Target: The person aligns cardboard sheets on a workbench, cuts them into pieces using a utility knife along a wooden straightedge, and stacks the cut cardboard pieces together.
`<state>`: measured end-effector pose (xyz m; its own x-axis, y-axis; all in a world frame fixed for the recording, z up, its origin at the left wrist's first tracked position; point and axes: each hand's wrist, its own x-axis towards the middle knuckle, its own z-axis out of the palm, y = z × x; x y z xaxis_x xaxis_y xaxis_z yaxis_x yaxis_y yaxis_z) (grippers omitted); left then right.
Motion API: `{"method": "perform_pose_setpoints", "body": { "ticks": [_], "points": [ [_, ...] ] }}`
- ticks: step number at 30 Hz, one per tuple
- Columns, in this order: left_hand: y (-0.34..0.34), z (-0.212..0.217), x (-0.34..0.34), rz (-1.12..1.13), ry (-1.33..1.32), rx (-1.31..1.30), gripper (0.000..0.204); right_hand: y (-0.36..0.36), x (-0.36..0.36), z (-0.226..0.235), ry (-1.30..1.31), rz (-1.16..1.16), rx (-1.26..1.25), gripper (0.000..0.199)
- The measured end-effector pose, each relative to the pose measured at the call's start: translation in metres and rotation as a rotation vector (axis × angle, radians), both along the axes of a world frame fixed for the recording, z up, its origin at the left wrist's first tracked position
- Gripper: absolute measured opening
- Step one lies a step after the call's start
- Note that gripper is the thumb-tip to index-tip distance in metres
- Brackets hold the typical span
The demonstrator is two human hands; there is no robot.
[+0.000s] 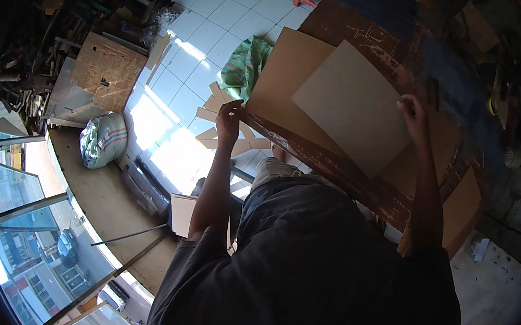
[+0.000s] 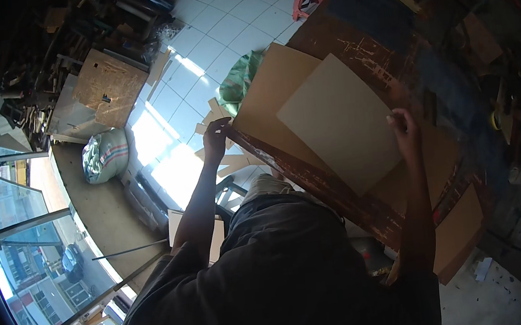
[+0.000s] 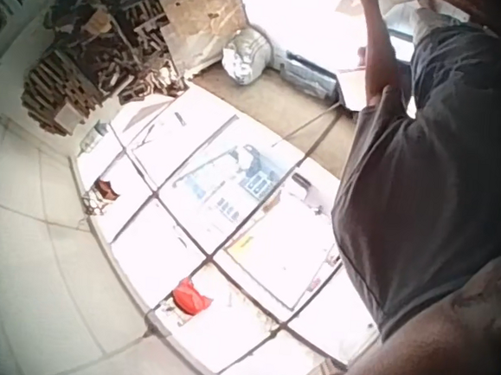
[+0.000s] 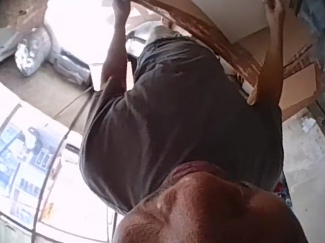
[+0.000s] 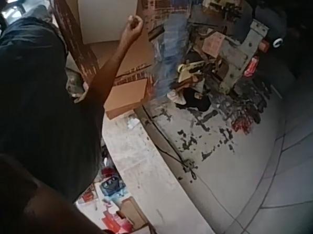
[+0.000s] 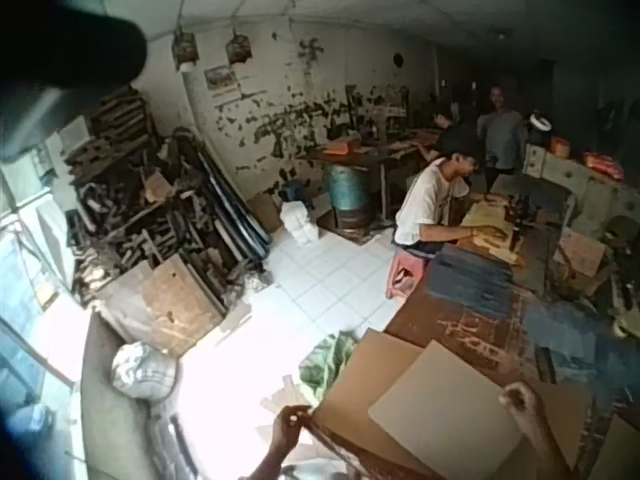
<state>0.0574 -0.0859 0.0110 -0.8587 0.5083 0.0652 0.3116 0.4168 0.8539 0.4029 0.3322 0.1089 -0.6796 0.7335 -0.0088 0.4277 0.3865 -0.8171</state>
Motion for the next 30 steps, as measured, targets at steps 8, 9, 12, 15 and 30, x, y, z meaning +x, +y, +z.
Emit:
{"method": "perform_pose_setpoints", "body": {
  "ticks": [8,9,12,15,30],
  "points": [
    [0.007,0.017,0.029,0.198,0.155,-0.08,0.017,-0.009,-0.143,-0.057,-0.066,0.207,0.071,0.032],
    [0.009,0.016,0.031,0.224,0.162,-0.079,0.017,-0.013,-0.15,-0.059,-0.072,0.219,0.07,0.032],
    [0.013,0.009,0.036,0.258,0.204,-0.084,0.016,-0.022,-0.159,-0.064,-0.063,0.245,0.121,0.032],
    [0.017,0.002,0.036,0.271,0.247,-0.092,0.017,-0.029,-0.16,-0.068,-0.153,0.232,0.104,0.031],
    [0.024,-0.014,0.042,0.314,0.151,-0.076,0.024,-0.05,-0.149,-0.084,-0.003,0.157,0.406,0.029]
  ]
}}
